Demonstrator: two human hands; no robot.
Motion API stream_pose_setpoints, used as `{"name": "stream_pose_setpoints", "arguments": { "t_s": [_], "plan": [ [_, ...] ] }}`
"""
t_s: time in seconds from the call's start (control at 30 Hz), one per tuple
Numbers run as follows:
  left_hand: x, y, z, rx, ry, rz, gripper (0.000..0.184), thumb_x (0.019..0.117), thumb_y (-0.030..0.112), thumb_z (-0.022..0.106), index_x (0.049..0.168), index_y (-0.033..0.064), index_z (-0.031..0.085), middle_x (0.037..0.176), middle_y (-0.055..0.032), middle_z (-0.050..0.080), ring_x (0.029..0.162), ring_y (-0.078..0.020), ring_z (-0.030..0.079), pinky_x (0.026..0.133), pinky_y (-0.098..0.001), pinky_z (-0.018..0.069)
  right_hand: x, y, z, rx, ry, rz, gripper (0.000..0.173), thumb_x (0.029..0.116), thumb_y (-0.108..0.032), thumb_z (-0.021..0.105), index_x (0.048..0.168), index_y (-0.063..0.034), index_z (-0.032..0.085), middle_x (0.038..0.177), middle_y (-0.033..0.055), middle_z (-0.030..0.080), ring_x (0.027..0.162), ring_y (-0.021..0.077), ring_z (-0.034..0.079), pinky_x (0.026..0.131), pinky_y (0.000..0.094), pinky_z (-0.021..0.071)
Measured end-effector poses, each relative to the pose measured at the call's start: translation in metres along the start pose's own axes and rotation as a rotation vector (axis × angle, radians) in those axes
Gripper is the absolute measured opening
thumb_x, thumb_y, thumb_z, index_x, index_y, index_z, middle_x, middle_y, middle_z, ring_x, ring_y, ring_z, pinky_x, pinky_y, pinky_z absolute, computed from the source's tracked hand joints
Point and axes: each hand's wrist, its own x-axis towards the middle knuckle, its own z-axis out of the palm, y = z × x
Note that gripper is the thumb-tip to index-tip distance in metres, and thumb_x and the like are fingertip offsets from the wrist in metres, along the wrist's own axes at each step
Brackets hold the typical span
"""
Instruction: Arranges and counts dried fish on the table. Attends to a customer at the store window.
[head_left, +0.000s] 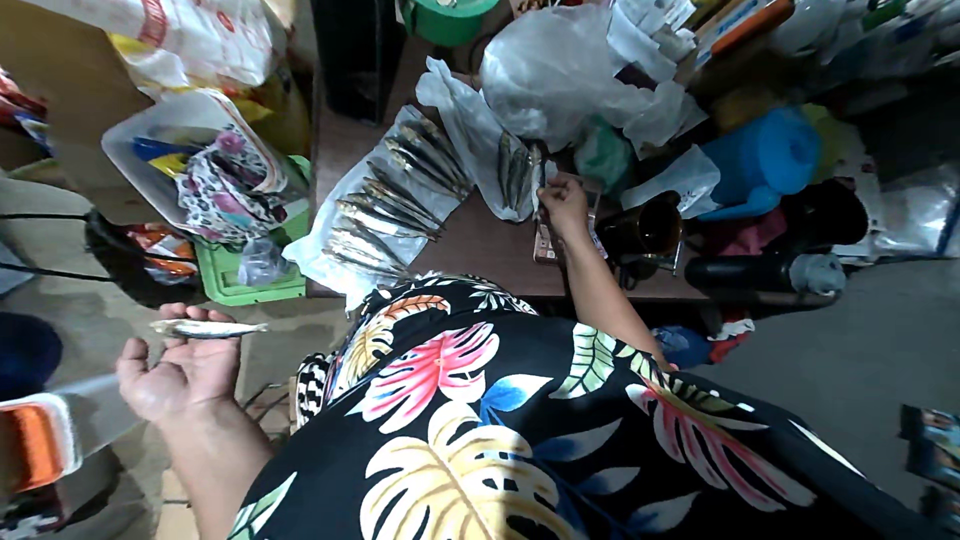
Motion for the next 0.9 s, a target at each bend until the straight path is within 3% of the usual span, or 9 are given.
{"name": "stream_pose_setpoints", "arguments": {
  "t_s": [0.13,0.3,0.5,0.6,0.77,0.9],
  "plan": [
    [0.000,0.000,0.000,-0.002,0.024,-0.020,0.058,0.1074,0.047,0.009,0.109,0.0104,0.055,0.095,-0.0056,0.065,0.088,-0.0179,0.067,0.086,-0.0370,0.0573,0.002,-0.004,0.011,-0.082,0.035,-0.060,0.046,0.0992,-0.015,0.067,0.139,0.0012,0.051,0.115,0.0181,0.067,0.085,0.0220,0.069,0.076,0.0388,0.0586],
    [-0.005,-0.001,-0.002,-0.019,0.057,-0.022,0.057,0.1075,0.047,0.010,0.108,0.0103,0.054,0.094,-0.0053,0.064,0.086,-0.0173,0.067,0.084,-0.0368,0.0574,0.001,-0.010,0.026,-0.288,0.010,-0.227,0.042,0.0987,-0.019,0.067,0.133,0.0030,0.056,0.121,0.0209,0.066,0.097,0.0288,0.070,0.088,0.0449,0.0587],
    [-0.008,-0.001,-0.007,-0.045,0.088,-0.022,0.056,0.1071,0.048,0.012,0.109,0.0100,0.054,0.095,-0.0054,0.065,0.086,-0.0170,0.067,0.083,-0.0363,0.0573,0.001,-0.001,0.025,-0.360,0.017,-0.272,0.036,0.0997,-0.013,0.064,0.131,0.0038,0.058,0.123,0.0219,0.065,0.099,0.0293,0.070,0.089,0.0435,0.0585],
    [-0.008,-0.002,-0.009,-0.028,0.089,-0.025,0.056,0.1073,0.047,0.012,0.109,0.0103,0.054,0.094,-0.0051,0.065,0.086,-0.0161,0.067,0.083,-0.0352,0.0574,0.003,-0.002,0.022,-0.414,0.032,-0.261,0.044,0.1001,-0.018,0.064,0.136,0.0046,0.054,0.124,0.0242,0.064,0.100,0.0329,0.069,0.089,0.0465,0.0572],
    [-0.004,-0.002,-0.006,-0.014,0.091,-0.029,0.054,0.1075,0.045,0.013,0.109,0.0102,0.054,0.094,-0.0052,0.064,0.085,-0.0163,0.067,0.083,-0.0362,0.0572,0.010,-0.014,0.033,-0.441,0.057,-0.145,0.069,0.0972,-0.032,0.070,0.147,0.0057,0.041,0.133,0.0301,0.057,0.122,0.0414,0.060,0.104,0.0534,0.0497],
    [-0.004,-0.004,-0.002,-0.008,0.086,-0.026,0.054,0.1076,0.045,0.013,0.108,0.0102,0.055,0.093,-0.0050,0.064,0.085,-0.0164,0.067,0.083,-0.0355,0.0572,0.014,-0.023,0.041,-0.472,0.101,-0.077,0.073,0.0942,-0.028,0.073,0.150,0.0022,0.038,0.136,0.0300,0.057,0.122,0.0417,0.061,0.102,0.0540,0.0515]
  ]
}}
